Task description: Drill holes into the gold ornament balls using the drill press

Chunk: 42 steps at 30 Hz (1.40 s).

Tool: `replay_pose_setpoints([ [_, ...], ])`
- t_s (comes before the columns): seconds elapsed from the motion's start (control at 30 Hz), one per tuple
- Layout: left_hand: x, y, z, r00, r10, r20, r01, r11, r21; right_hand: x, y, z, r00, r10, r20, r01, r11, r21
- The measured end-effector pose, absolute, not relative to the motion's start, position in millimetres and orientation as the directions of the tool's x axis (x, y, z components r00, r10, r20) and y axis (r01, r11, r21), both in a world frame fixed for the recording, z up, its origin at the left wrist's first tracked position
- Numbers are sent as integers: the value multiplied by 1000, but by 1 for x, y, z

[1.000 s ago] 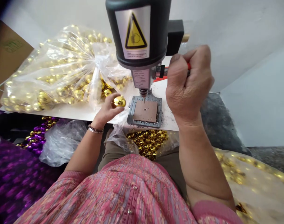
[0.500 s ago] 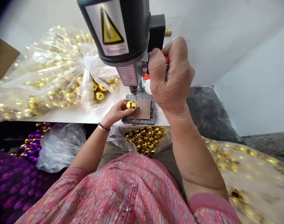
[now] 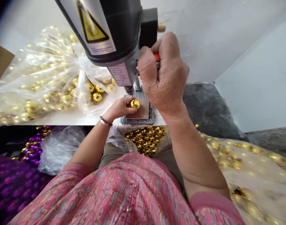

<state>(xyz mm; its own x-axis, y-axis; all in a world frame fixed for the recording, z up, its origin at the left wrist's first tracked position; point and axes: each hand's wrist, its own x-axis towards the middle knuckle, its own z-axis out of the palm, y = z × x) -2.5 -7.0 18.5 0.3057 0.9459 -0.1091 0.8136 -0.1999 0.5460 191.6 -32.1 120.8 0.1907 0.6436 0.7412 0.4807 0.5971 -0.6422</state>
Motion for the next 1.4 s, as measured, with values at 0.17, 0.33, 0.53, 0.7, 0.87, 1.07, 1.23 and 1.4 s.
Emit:
replay_pose_setpoints([
  [0.17, 0, 4, 17, 339, 928, -156, 769, -178, 613, 192, -32, 121, 196, 649, 735, 478, 591, -650],
  [0.33, -2, 2, 5, 322, 923, -213, 644, -48, 764, 194, -33, 119, 200, 629, 751, 503, 592, -630],
  [0.53, 0, 0, -3, 284, 939, -195, 580, -6, 815, 196, -39, 97, 195, 589, 784, 559, 590, -582],
  [0.7, 2, 0, -1, 282, 937, -204, 589, -1, 808, 197, -40, 77, 185, 514, 838, 651, 575, -496],
  [0.87, 3, -2, 0, 286, 940, -188, 590, -18, 807, 195, -38, 70, 181, 385, 905, 727, 567, -387],
  [1.07, 1, -1, -8, 318, 935, -158, 581, -61, 812, 194, -38, 69, 156, 355, 922, 740, 576, -347],
  [1.23, 1, 1, -14, 313, 941, -127, 594, -89, 799, 195, -38, 65, 144, 352, 925, 755, 565, -333],
  [1.4, 0, 1, -15, 319, 941, -113, 603, -110, 790, 194, -34, 52, 171, 271, 947, 760, 576, -302],
])
